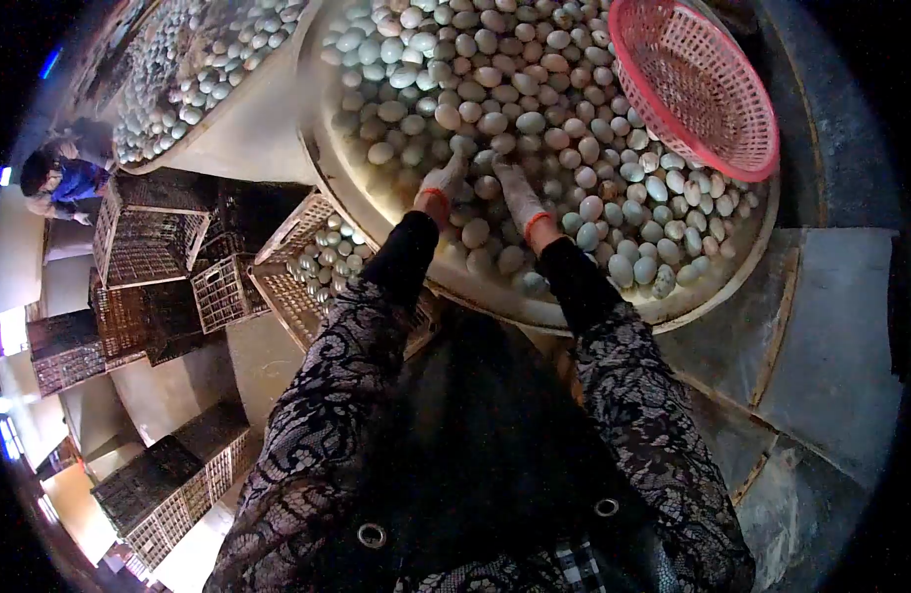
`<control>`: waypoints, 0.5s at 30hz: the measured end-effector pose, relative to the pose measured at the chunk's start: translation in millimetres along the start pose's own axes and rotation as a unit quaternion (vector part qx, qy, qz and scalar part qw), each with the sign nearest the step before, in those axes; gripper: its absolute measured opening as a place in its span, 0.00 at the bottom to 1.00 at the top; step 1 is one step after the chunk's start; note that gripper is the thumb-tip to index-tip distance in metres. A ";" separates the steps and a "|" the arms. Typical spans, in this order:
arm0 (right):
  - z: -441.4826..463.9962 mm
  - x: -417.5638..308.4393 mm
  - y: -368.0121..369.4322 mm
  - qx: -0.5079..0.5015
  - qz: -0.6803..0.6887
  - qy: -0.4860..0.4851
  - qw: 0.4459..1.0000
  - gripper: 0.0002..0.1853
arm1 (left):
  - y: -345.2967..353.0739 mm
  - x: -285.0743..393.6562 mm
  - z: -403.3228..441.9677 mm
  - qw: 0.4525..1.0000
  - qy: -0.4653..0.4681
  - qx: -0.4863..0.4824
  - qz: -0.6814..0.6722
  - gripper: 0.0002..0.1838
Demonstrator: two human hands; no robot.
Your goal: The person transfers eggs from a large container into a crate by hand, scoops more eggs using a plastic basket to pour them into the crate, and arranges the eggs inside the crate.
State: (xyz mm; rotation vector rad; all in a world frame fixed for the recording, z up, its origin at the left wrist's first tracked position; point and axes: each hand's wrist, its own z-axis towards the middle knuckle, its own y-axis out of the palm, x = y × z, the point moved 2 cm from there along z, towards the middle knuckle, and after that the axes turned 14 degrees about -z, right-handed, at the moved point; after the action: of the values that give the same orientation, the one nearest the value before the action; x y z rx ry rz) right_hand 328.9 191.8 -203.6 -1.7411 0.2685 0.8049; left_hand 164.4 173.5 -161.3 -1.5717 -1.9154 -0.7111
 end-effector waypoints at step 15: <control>7.8 -25.7 -11.8 0.012 0.230 0.215 0.949 0.32 | 23.5 -7.0 10.2 0.949 0.148 -0.006 -0.279 0.20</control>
State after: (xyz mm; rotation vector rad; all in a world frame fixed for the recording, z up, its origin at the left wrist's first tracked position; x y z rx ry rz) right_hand 313.5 197.2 -179.2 -1.8446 1.0047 0.7311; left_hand 187.8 179.9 -172.2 -0.8504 -2.1249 -1.1187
